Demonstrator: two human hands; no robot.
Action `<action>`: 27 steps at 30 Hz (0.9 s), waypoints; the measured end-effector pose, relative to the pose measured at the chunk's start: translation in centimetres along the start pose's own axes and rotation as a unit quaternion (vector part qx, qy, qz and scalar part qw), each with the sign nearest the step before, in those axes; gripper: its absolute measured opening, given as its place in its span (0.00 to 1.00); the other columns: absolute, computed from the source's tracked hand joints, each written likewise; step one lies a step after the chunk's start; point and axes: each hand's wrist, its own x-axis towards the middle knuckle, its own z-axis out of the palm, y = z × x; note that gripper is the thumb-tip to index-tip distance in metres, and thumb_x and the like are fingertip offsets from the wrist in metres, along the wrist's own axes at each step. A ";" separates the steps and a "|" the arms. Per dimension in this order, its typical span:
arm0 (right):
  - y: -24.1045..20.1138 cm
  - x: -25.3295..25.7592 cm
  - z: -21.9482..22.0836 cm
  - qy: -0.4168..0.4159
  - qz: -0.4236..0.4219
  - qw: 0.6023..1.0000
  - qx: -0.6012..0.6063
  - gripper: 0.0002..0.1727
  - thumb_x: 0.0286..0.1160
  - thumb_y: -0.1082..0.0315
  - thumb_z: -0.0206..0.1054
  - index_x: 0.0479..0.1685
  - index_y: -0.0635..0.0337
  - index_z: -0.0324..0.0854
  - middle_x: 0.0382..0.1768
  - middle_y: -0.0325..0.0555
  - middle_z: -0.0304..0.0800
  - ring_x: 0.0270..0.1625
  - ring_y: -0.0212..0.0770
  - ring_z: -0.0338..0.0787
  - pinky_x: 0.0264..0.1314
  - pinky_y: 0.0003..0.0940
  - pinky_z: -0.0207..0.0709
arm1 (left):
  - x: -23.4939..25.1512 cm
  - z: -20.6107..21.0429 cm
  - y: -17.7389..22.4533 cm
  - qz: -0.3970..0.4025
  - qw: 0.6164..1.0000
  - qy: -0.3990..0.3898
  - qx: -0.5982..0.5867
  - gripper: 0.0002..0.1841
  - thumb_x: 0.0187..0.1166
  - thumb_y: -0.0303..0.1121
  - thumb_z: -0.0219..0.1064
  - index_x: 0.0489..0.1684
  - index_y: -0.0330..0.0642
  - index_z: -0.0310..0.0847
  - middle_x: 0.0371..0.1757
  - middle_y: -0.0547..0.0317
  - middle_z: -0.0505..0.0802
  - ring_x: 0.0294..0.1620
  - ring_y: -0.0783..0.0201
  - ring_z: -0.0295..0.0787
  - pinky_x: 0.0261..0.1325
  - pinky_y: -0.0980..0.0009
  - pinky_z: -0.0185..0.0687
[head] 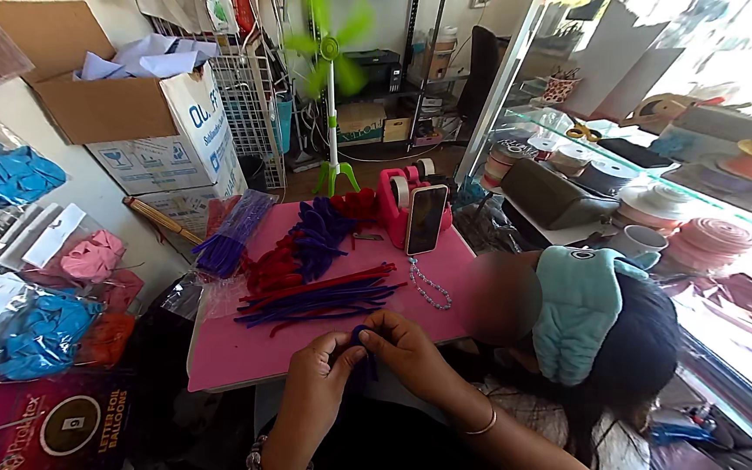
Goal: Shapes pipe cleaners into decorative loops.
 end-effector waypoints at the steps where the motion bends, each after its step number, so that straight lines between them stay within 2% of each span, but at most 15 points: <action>1: 0.1 0.0 0.0 0.003 -0.003 1.000 0.002 0.06 0.83 0.67 0.65 0.45 0.60 0.82 0.31 0.32 0.85 0.31 0.20 0.82 0.35 0.14 0.76 | 0.0 -0.1 0.0 -0.005 1.000 -0.001 0.000 0.10 0.77 0.40 0.72 0.42 0.42 0.91 0.34 0.69 0.94 0.33 0.82 0.89 0.40 0.85 0.85; 4: 0.1 -0.1 -0.4 -0.016 -0.010 1.000 0.012 0.08 0.81 0.68 0.68 0.49 0.62 0.84 0.39 0.35 0.90 0.38 0.23 0.88 0.43 0.18 0.83 | 0.3 -0.5 0.1 -0.029 0.999 -0.005 -0.040 0.08 0.77 0.36 0.72 0.41 0.41 0.91 0.33 0.68 0.95 0.33 0.81 0.90 0.40 0.84 0.87; 8: 0.1 -0.1 -0.9 -0.055 -0.016 0.998 0.033 0.13 0.76 0.74 0.71 0.57 0.66 0.83 0.46 0.41 0.93 0.45 0.28 0.92 0.50 0.24 0.88 | 0.7 -1.0 0.0 -0.083 0.987 -0.014 -0.136 0.06 0.79 0.30 0.70 0.41 0.38 0.91 0.33 0.63 0.95 0.34 0.73 0.92 0.41 0.77 0.90; 11: 0.1 -0.2 -0.3 -0.033 0.002 0.999 0.044 0.14 0.73 0.75 0.73 0.56 0.65 0.84 0.43 0.40 0.93 0.43 0.28 0.92 0.49 0.24 0.87 | 0.7 -0.9 0.0 -0.093 0.987 -0.009 -0.129 0.06 0.79 0.31 0.70 0.41 0.39 0.91 0.37 0.63 0.95 0.35 0.74 0.92 0.40 0.77 0.90; 15: 0.4 -0.2 0.3 -0.007 0.006 0.999 0.042 0.12 0.71 0.77 0.72 0.52 0.65 0.83 0.39 0.38 0.92 0.39 0.26 0.91 0.45 0.21 0.86 | 0.5 -0.6 -0.2 -0.071 0.990 -0.003 -0.123 0.05 0.79 0.30 0.70 0.40 0.38 0.90 0.34 0.65 0.94 0.33 0.76 0.91 0.39 0.80 0.88; 20: 1.3 -0.1 0.8 0.038 -0.077 0.994 -0.061 0.11 0.72 0.74 0.70 0.51 0.65 0.84 0.39 0.40 0.93 0.38 0.24 0.90 0.44 0.19 0.86 | 0.4 -0.7 -0.1 -0.079 0.988 -0.004 -0.131 0.05 0.79 0.29 0.69 0.40 0.38 0.90 0.32 0.65 0.94 0.30 0.76 0.90 0.35 0.81 0.87; 23: 1.5 -0.2 1.2 0.053 -0.112 0.988 -0.092 0.13 0.72 0.75 0.71 0.54 0.66 0.84 0.40 0.41 0.93 0.40 0.25 0.91 0.46 0.20 0.86 | 0.5 -0.5 -0.1 -0.080 0.987 0.004 -0.139 0.06 0.78 0.28 0.71 0.44 0.37 0.91 0.36 0.63 0.95 0.31 0.75 0.91 0.33 0.79 0.89; 27: 1.5 -0.3 1.3 0.049 -0.126 0.984 -0.113 0.15 0.70 0.76 0.71 0.56 0.68 0.82 0.40 0.41 0.94 0.40 0.24 0.91 0.45 0.19 0.86 | 0.4 0.0 -0.6 -0.042 0.995 0.034 -0.088 0.08 0.76 0.33 0.73 0.45 0.39 0.93 0.44 0.61 0.94 0.36 0.75 0.91 0.38 0.80 0.89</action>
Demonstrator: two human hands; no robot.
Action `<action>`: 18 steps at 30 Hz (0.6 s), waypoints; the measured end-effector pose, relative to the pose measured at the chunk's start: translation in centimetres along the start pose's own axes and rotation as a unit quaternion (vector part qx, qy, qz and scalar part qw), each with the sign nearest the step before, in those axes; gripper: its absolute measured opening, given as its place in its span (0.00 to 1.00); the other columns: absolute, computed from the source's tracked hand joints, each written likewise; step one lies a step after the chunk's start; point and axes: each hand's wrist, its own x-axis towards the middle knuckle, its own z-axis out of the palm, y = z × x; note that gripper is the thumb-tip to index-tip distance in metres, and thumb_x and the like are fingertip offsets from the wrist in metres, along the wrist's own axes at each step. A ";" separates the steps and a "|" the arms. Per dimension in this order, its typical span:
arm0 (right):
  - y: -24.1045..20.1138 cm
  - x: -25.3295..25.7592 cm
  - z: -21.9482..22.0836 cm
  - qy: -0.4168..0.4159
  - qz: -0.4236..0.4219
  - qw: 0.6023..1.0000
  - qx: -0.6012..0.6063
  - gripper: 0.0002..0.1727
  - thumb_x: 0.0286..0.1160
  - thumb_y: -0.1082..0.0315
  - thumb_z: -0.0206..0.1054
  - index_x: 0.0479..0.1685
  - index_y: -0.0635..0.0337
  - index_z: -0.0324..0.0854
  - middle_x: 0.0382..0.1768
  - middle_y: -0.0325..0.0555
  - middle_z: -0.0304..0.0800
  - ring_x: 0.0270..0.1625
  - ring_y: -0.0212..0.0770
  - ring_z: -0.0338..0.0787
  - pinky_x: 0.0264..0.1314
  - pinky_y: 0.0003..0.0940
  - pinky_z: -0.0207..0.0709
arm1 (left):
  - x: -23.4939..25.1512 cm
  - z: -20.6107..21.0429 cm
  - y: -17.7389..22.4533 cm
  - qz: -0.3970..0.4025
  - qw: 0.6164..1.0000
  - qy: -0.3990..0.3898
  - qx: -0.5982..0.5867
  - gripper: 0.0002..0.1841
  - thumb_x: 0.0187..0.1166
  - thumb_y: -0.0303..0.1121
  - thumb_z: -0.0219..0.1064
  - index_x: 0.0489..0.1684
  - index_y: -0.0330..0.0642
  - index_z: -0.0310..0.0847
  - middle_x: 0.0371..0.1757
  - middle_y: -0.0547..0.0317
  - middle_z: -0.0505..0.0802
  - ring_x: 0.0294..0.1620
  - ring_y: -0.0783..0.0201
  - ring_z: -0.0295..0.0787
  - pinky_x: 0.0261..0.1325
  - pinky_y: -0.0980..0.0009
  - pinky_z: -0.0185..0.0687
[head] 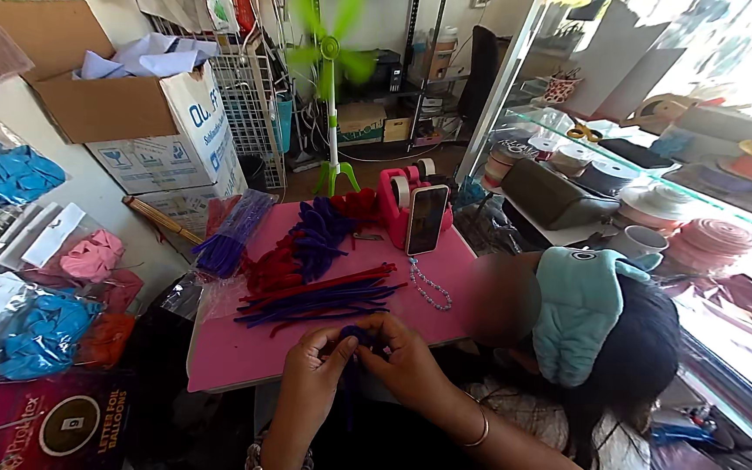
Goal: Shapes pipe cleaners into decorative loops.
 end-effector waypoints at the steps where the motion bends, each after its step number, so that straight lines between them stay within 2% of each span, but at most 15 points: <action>1: 0.0 0.0 0.0 0.000 -0.006 1.000 -0.006 0.15 0.70 0.75 0.71 0.55 0.67 0.82 0.39 0.42 0.94 0.39 0.24 0.91 0.45 0.18 0.86 | 0.0 0.1 0.0 0.010 1.000 0.008 0.010 0.08 0.76 0.34 0.72 0.43 0.40 0.93 0.44 0.61 0.94 0.37 0.75 0.91 0.40 0.81 0.89; 3: -0.1 0.1 -0.2 -0.004 -0.001 1.000 -0.002 0.13 0.71 0.74 0.71 0.54 0.66 0.83 0.39 0.41 0.94 0.39 0.24 0.91 0.45 0.18 0.86 | 0.0 0.2 0.0 0.026 0.999 0.013 0.016 0.08 0.77 0.34 0.71 0.41 0.40 0.93 0.42 0.62 0.94 0.38 0.76 0.91 0.43 0.81 0.89; 9: -1.2 0.5 -1.6 -0.026 0.094 0.989 0.108 0.09 0.73 0.76 0.70 0.50 0.65 0.84 0.38 0.38 0.93 0.36 0.25 0.91 0.43 0.20 0.87 | 0.0 -0.5 0.3 0.013 1.000 -0.020 0.007 0.08 0.79 0.32 0.68 0.39 0.39 0.92 0.40 0.63 0.94 0.39 0.78 0.90 0.44 0.83 0.88; 14: -1.9 0.5 -2.1 -0.032 0.125 0.979 0.155 0.11 0.71 0.78 0.70 0.51 0.64 0.82 0.37 0.37 0.92 0.36 0.27 0.92 0.44 0.23 0.88 | -0.1 -0.7 0.2 0.056 0.996 -0.021 0.068 0.09 0.78 0.36 0.69 0.38 0.41 0.93 0.41 0.65 0.93 0.41 0.81 0.89 0.46 0.86 0.86; 18: -2.0 0.5 -1.8 -0.027 0.160 0.970 0.181 0.14 0.70 0.78 0.73 0.53 0.64 0.80 0.36 0.38 0.93 0.36 0.29 0.93 0.44 0.25 0.90 | 0.0 -0.4 0.0 0.072 0.997 0.000 0.013 0.08 0.78 0.34 0.70 0.38 0.39 0.93 0.41 0.64 0.94 0.41 0.79 0.90 0.47 0.84 0.87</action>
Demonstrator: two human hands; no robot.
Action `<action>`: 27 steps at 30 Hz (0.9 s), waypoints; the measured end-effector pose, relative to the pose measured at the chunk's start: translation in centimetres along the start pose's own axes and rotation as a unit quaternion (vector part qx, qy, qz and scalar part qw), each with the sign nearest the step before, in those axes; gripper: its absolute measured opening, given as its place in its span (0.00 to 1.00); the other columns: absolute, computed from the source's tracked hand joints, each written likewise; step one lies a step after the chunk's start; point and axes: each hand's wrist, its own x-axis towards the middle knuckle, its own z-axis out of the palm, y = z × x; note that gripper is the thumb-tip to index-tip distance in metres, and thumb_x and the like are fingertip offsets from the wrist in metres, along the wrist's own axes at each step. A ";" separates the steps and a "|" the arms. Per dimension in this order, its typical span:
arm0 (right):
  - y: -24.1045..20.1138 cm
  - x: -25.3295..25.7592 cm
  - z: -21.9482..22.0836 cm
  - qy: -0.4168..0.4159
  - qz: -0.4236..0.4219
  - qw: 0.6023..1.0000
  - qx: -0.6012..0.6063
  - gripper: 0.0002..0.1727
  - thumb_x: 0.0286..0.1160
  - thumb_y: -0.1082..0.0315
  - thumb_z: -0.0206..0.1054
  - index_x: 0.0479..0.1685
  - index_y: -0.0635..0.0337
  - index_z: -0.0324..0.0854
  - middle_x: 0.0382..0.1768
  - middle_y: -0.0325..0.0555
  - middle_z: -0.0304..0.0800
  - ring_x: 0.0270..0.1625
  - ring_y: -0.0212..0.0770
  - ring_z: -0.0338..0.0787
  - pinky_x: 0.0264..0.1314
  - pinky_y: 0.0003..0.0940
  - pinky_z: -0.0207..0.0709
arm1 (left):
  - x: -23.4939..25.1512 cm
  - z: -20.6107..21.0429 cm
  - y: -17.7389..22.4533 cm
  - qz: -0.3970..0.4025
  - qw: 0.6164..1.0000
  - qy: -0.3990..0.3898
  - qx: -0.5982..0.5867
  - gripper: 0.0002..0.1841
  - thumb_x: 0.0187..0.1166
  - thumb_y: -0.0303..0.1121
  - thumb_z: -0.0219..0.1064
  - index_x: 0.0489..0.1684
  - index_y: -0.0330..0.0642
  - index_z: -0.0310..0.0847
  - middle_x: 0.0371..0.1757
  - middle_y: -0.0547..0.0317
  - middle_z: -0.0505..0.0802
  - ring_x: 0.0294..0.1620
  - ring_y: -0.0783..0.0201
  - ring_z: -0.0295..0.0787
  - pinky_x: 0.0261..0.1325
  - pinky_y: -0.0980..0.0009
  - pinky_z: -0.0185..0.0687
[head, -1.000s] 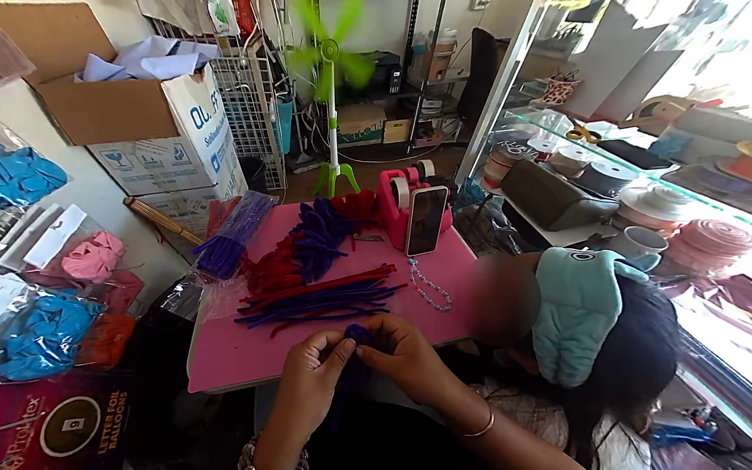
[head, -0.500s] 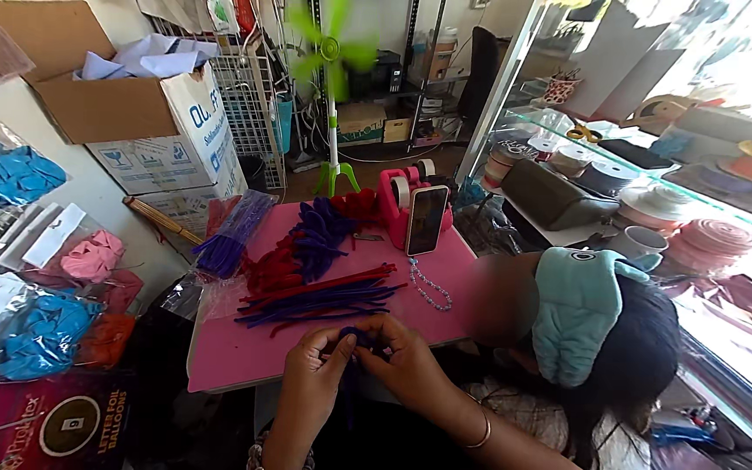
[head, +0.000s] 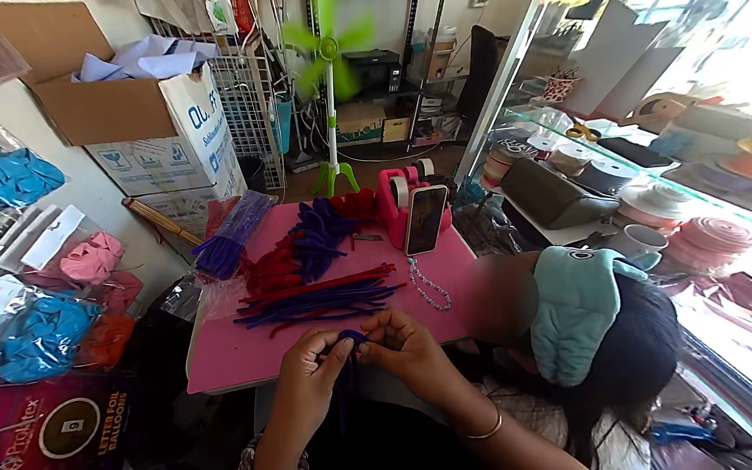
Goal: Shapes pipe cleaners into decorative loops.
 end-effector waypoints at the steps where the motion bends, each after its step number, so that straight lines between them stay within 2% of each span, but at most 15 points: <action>1: 0.2 0.0 0.2 0.007 0.005 1.000 -0.008 0.14 0.70 0.77 0.74 0.53 0.63 0.80 0.35 0.37 0.93 0.35 0.28 0.92 0.42 0.23 0.87 | 0.0 0.2 -0.1 -0.003 1.000 0.008 -0.017 0.08 0.78 0.33 0.70 0.38 0.39 0.93 0.41 0.64 0.94 0.41 0.78 0.90 0.47 0.83 0.88; 7: 1.1 -0.1 0.7 0.043 -0.041 0.997 -0.051 0.12 0.69 0.72 0.77 0.48 0.61 0.81 0.33 0.35 0.92 0.32 0.24 0.90 0.38 0.19 0.85 | -0.1 0.6 -0.1 -0.024 0.998 0.031 -0.056 0.07 0.77 0.32 0.71 0.37 0.39 0.92 0.39 0.64 0.93 0.38 0.77 0.90 0.44 0.81 0.88; 11: 2.1 -0.2 0.7 0.067 -0.151 0.985 -0.050 0.12 0.72 0.76 0.73 0.53 0.65 0.83 0.53 0.45 0.94 0.39 0.28 0.93 0.45 0.22 0.89 | 0.0 0.4 0.0 -0.029 0.996 0.038 -0.071 0.06 0.78 0.31 0.70 0.37 0.39 0.91 0.38 0.64 0.93 0.37 0.76 0.90 0.43 0.81 0.88; 12: 2.5 -0.2 0.7 0.068 -0.182 0.979 -0.055 0.11 0.72 0.77 0.73 0.52 0.66 0.84 0.55 0.46 0.93 0.42 0.30 0.93 0.47 0.23 0.89 | 0.0 0.4 0.1 -0.030 0.996 0.038 -0.073 0.06 0.78 0.31 0.70 0.37 0.39 0.91 0.38 0.64 0.93 0.37 0.76 0.90 0.43 0.81 0.88; 14: 3.0 -0.3 0.9 0.070 -0.213 0.973 -0.063 0.09 0.71 0.78 0.73 0.49 0.65 0.86 0.53 0.45 0.93 0.46 0.30 0.93 0.50 0.23 0.89 | 0.0 0.4 0.2 -0.030 0.995 0.037 -0.087 0.06 0.78 0.30 0.70 0.38 0.39 0.91 0.38 0.64 0.94 0.37 0.76 0.91 0.43 0.80 0.89; 18: 3.2 -0.5 1.7 0.068 -0.197 0.978 -0.015 0.08 0.68 0.80 0.75 0.44 0.63 0.86 0.46 0.41 0.93 0.42 0.27 0.92 0.47 0.21 0.89 | -0.1 1.0 0.5 -0.035 0.987 0.032 -0.154 0.06 0.82 0.27 0.65 0.42 0.38 0.89 0.37 0.63 0.94 0.37 0.75 0.91 0.44 0.79 0.89; 20: 3.3 -0.4 2.0 0.062 -0.193 0.979 0.013 0.09 0.68 0.80 0.75 0.43 0.63 0.86 0.45 0.41 0.93 0.42 0.27 0.92 0.48 0.22 0.89 | -0.2 1.5 0.4 -0.027 0.984 0.009 -0.173 0.09 0.87 0.29 0.59 0.49 0.38 0.86 0.45 0.64 0.93 0.45 0.75 0.90 0.52 0.79 0.87; 23: 3.1 -0.5 2.3 0.058 -0.184 0.981 0.034 0.09 0.67 0.81 0.74 0.43 0.62 0.86 0.41 0.37 0.94 0.41 0.26 0.92 0.48 0.22 0.88 | -0.4 2.1 0.3 -0.032 0.972 -0.042 -0.230 0.16 0.91 0.34 0.57 0.61 0.34 0.85 0.65 0.55 0.91 0.69 0.66 0.86 0.74 0.70 0.80; 24: 3.0 -0.5 2.4 0.058 -0.181 0.981 0.037 0.09 0.67 0.81 0.74 0.43 0.62 0.85 0.40 0.37 0.94 0.41 0.26 0.92 0.48 0.22 0.88 | -0.4 2.3 0.3 -0.044 0.964 -0.056 -0.256 0.18 0.91 0.36 0.57 0.65 0.32 0.84 0.69 0.52 0.90 0.73 0.63 0.84 0.77 0.67 0.77; 27: 2.9 -0.5 2.2 0.063 -0.179 0.981 0.027 0.09 0.67 0.80 0.75 0.43 0.62 0.86 0.39 0.36 0.94 0.40 0.25 0.92 0.48 0.22 0.89 | -0.5 2.5 0.1 -0.052 0.951 -0.078 -0.295 0.22 0.92 0.39 0.56 0.70 0.31 0.82 0.71 0.48 0.89 0.75 0.60 0.83 0.80 0.64 0.75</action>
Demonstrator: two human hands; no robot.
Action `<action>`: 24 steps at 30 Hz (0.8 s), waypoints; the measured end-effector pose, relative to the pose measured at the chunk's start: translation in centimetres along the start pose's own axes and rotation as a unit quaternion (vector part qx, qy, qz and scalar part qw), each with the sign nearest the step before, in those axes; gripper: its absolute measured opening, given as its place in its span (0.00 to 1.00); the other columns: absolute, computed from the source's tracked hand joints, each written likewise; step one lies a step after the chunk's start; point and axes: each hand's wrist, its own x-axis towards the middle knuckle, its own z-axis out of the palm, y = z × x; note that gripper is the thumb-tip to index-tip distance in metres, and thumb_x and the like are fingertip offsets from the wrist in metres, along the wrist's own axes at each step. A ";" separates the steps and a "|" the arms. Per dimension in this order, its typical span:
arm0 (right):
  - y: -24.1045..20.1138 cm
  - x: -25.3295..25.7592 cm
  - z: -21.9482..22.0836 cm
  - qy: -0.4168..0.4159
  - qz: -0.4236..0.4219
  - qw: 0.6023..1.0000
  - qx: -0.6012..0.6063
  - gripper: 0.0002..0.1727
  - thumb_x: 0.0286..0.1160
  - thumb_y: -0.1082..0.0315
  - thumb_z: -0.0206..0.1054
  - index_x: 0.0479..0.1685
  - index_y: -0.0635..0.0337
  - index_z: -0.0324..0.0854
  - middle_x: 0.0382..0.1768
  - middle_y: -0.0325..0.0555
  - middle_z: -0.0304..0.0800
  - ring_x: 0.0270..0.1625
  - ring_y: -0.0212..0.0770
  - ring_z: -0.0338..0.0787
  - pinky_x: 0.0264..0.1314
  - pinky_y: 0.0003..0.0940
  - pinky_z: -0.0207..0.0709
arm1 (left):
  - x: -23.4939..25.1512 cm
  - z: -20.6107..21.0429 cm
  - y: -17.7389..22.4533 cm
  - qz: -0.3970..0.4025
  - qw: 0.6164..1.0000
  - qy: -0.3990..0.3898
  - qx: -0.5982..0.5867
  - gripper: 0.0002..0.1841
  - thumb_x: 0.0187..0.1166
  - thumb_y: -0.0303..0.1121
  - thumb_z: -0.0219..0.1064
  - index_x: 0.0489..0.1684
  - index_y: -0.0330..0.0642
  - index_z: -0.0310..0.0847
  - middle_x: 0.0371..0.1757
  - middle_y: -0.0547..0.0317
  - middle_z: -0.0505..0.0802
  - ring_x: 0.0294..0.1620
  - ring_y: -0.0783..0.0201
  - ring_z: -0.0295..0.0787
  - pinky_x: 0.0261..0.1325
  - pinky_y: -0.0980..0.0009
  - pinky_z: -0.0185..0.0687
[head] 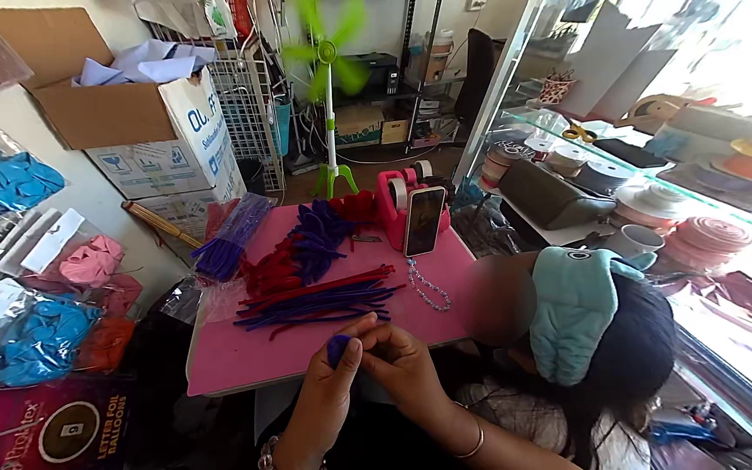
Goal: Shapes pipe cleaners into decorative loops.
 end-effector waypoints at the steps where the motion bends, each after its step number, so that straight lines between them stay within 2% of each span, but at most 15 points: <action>1: 0.0 0.0 -0.1 0.000 0.002 1.000 -0.007 0.08 0.67 0.80 0.76 0.42 0.63 0.87 0.38 0.36 0.94 0.40 0.25 0.92 0.48 0.22 0.88 | 0.0 -0.1 -0.1 0.006 1.000 -0.003 0.002 0.22 0.92 0.39 0.54 0.70 0.31 0.82 0.72 0.48 0.89 0.76 0.60 0.83 0.81 0.63 0.74; 4: -0.1 0.1 -0.2 -0.008 0.020 1.000 -0.022 0.07 0.69 0.77 0.76 0.44 0.65 0.88 0.39 0.39 0.95 0.40 0.26 0.93 0.48 0.23 0.89 | 0.0 -0.3 0.0 0.016 1.000 0.004 0.014 0.22 0.94 0.38 0.50 0.69 0.31 0.83 0.71 0.48 0.89 0.77 0.59 0.82 0.83 0.63 0.72; 6: 0.1 0.1 -0.3 -0.015 0.026 0.999 -0.032 0.06 0.70 0.77 0.75 0.44 0.66 0.90 0.45 0.42 0.94 0.44 0.29 0.93 0.50 0.23 0.89 | 0.0 -0.5 0.2 0.019 1.000 0.016 0.005 0.23 0.95 0.39 0.48 0.67 0.32 0.84 0.71 0.48 0.89 0.77 0.58 0.82 0.82 0.62 0.73; 8: 0.3 -0.1 -0.4 -0.020 0.028 0.999 -0.037 0.06 0.70 0.76 0.75 0.43 0.65 0.90 0.48 0.44 0.92 0.48 0.30 0.92 0.52 0.24 0.89 | 0.0 -0.4 0.3 0.023 0.999 0.027 0.001 0.22 0.94 0.41 0.49 0.64 0.35 0.86 0.69 0.49 0.90 0.76 0.58 0.82 0.81 0.62 0.74; 11: 0.5 -0.3 -0.3 -0.022 0.022 0.998 -0.051 0.05 0.68 0.77 0.76 0.41 0.65 0.90 0.46 0.43 0.91 0.45 0.29 0.91 0.49 0.22 0.89 | -0.1 -0.1 -0.1 0.029 0.999 0.042 -0.005 0.19 0.93 0.39 0.53 0.57 0.37 0.89 0.66 0.51 0.93 0.73 0.60 0.85 0.78 0.64 0.77; 14: 0.1 0.1 -0.9 -0.035 -0.020 0.987 -0.153 0.05 0.69 0.71 0.75 0.41 0.56 0.92 0.46 0.38 0.87 0.54 0.26 0.85 0.56 0.20 0.81 | 0.1 -0.5 -0.1 0.027 0.997 0.070 0.023 0.18 0.94 0.36 0.50 0.54 0.36 0.88 0.61 0.50 0.95 0.66 0.60 0.90 0.72 0.65 0.83; 16: -0.5 0.8 -1.6 -0.026 -0.057 0.979 -0.195 0.07 0.71 0.68 0.73 0.45 0.49 0.91 0.49 0.36 0.84 0.59 0.27 0.81 0.58 0.20 0.77 | 0.1 -1.3 0.1 0.019 0.995 0.079 0.064 0.19 0.94 0.35 0.48 0.53 0.36 0.87 0.53 0.52 0.96 0.56 0.63 0.94 0.63 0.67 0.88; 17: -0.8 1.1 -1.9 -0.029 -0.067 0.976 -0.207 0.09 0.72 0.66 0.72 0.48 0.48 0.90 0.50 0.36 0.83 0.60 0.27 0.80 0.58 0.20 0.76 | 0.0 -1.6 0.3 0.006 0.993 0.071 0.089 0.18 0.94 0.35 0.49 0.51 0.37 0.87 0.47 0.57 0.96 0.49 0.67 0.94 0.58 0.69 0.89; 19: -1.5 1.4 -2.2 -0.066 -0.066 0.971 -0.219 0.13 0.76 0.61 0.72 0.55 0.50 0.89 0.56 0.38 0.83 0.65 0.31 0.79 0.65 0.26 0.75 | -0.4 -2.1 0.8 -0.039 0.990 0.006 0.134 0.15 0.92 0.35 0.53 0.47 0.43 0.87 0.39 0.68 0.94 0.42 0.75 0.92 0.52 0.75 0.89; 21: -2.0 1.5 -2.4 -0.129 -0.036 0.965 -0.227 0.16 0.77 0.57 0.72 0.58 0.51 0.91 0.63 0.41 0.85 0.70 0.36 0.78 0.74 0.36 0.73 | -0.7 -2.4 0.6 -0.064 0.983 -0.082 0.151 0.12 0.91 0.33 0.55 0.45 0.45 0.86 0.38 0.74 0.93 0.42 0.81 0.89 0.52 0.77 0.87; 22: -2.2 1.5 -2.4 -0.155 -0.016 0.962 -0.224 0.14 0.77 0.56 0.73 0.55 0.52 0.92 0.64 0.41 0.85 0.71 0.37 0.78 0.75 0.37 0.72 | -0.8 -2.5 0.5 -0.070 0.980 -0.112 0.151 0.11 0.89 0.31 0.55 0.44 0.44 0.86 0.38 0.74 0.92 0.42 0.81 0.89 0.52 0.78 0.87; 24: -2.4 1.5 -2.5 -0.181 0.017 0.960 -0.211 0.11 0.76 0.57 0.73 0.46 0.53 0.94 0.61 0.39 0.87 0.70 0.35 0.78 0.75 0.34 0.72 | -0.8 -2.7 0.4 -0.087 0.974 -0.154 0.142 0.12 0.89 0.29 0.54 0.43 0.42 0.86 0.36 0.73 0.93 0.41 0.80 0.90 0.51 0.77 0.87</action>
